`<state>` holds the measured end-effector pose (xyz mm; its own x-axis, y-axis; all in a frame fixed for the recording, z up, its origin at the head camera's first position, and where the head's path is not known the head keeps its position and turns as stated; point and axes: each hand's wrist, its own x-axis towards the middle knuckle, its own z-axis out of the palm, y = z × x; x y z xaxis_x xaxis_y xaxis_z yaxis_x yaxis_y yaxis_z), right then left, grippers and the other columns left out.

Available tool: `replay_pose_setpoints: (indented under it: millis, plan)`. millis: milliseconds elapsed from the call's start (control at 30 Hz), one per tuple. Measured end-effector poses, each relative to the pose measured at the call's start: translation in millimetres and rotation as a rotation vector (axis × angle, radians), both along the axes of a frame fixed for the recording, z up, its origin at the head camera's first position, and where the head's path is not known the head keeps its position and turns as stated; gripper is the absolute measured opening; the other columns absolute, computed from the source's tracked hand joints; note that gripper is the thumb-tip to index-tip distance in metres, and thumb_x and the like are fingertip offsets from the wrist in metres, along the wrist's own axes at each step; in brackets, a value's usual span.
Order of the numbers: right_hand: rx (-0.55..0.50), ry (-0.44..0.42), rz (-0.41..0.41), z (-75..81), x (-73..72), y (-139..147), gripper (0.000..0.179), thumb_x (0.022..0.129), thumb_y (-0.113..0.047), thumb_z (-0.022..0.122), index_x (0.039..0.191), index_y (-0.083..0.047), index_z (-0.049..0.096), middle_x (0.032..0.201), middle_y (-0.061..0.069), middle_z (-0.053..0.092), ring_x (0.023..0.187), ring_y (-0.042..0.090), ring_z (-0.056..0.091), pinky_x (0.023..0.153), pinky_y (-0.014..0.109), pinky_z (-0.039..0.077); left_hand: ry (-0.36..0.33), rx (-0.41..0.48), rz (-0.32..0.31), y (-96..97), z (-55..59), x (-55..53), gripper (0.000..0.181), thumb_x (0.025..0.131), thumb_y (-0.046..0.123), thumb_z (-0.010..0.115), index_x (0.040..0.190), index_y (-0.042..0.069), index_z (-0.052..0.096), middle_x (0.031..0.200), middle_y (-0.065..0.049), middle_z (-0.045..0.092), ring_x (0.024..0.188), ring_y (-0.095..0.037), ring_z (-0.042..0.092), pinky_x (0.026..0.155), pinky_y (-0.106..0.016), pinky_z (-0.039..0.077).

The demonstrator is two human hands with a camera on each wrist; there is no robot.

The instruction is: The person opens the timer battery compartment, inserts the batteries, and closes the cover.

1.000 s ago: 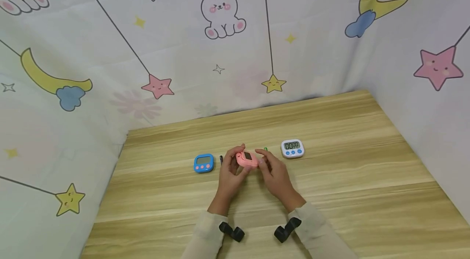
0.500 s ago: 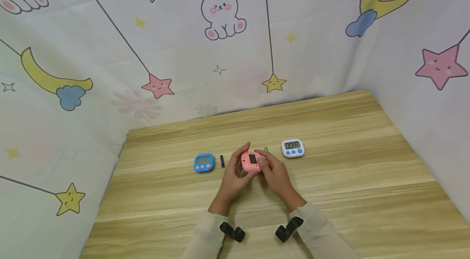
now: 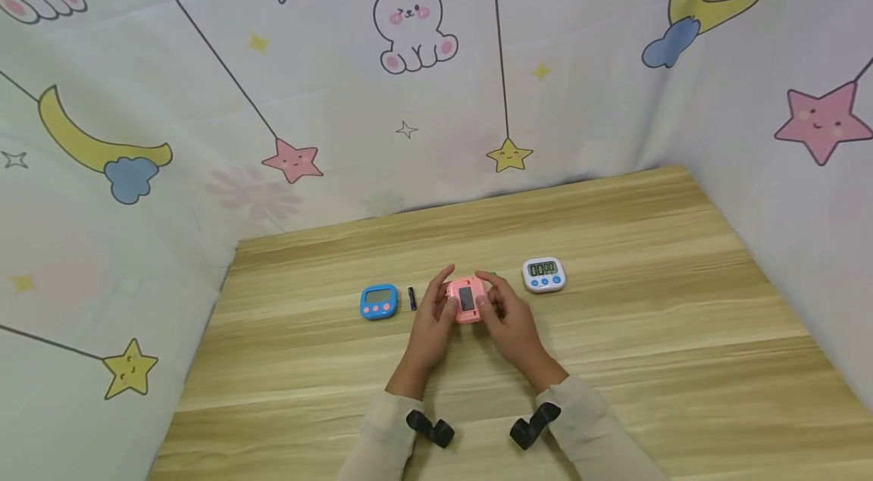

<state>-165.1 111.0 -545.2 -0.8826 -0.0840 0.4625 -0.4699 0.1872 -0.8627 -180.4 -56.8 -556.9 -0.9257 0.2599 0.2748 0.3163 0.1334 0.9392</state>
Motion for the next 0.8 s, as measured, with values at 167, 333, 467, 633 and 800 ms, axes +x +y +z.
replay_pose_setpoints:
  millis: [167, 333, 467, 633, 800]
  plan:
    - [0.001, 0.013, 0.043, 18.4, 8.0, -2, 0.037, 0.095, 0.007, 0.053, 0.132, 0.007, 0.049, 0.066, 0.0, 0.049, 0.053, 0.005, 0.042, 0.045, 0.024, 0.038, 0.047, -0.114, 0.054, -1.0, -1.2, 0.2, 0.051, 0.105, 0.038, 0.038, 0.152, 0.017, 0.031, 0.084, -0.001, 0.056, 0.071, -0.012, 0.05, 0.065, -0.031, 0.045]
    - [0.062, 0.014, 0.044, 21.6, 11.0, -3, 0.037, 0.095, 0.005, 0.055, 0.131, 0.004, 0.05, 0.069, -0.004, 0.05, 0.054, 0.004, 0.042, 0.046, 0.024, 0.038, 0.076, -0.18, 0.065, 0.2, -1.2, 1.5, 0.048, 0.106, 0.035, 0.037, 0.151, 0.02, 0.031, 0.067, 0.003, 0.042, 0.065, -0.011, 0.044, 0.07, -0.034, 0.044]
    - [0.073, 0.01, 0.038, 20.8, 11.3, -4, 0.037, 0.095, 0.004, 0.056, 0.132, 0.003, 0.05, 0.07, -0.006, 0.05, 0.054, 0.004, 0.042, 0.046, 0.024, 0.037, 0.083, -0.2, 0.086, 1.0, -0.9, 2.3, 0.046, 0.106, 0.035, 0.038, 0.149, 0.021, 0.033, 0.093, 0.0, 0.058, 0.088, -0.013, 0.054, 0.085, -0.041, 0.047]
    - [0.079, 0.016, 0.035, 17.0, 9.9, -5, 0.037, 0.095, 0.004, 0.056, 0.132, 0.003, 0.05, 0.069, -0.006, 0.049, 0.054, 0.003, 0.041, 0.047, 0.023, 0.037, 0.097, -0.205, 0.107, 2.0, -3.5, 2.3, 0.039, 0.106, 0.032, 0.037, 0.144, 0.024, 0.039, 0.096, -0.003, 0.06, 0.086, -0.014, 0.053, 0.079, -0.038, 0.048]
    - [0.101, 0.035, 0.007, -4.4, 1.6, -4, 0.039, 0.093, 0.005, 0.058, 0.131, -0.002, 0.052, 0.067, -0.006, 0.048, 0.054, 0.005, 0.04, 0.047, 0.024, 0.035, 0.137, -0.185, 0.11, 3.5, -5.4, 1.7, 0.033, 0.106, 0.027, 0.039, 0.138, 0.022, 0.044, 0.089, 0.0, 0.061, 0.071, -0.01, 0.054, 0.063, -0.029, 0.047]
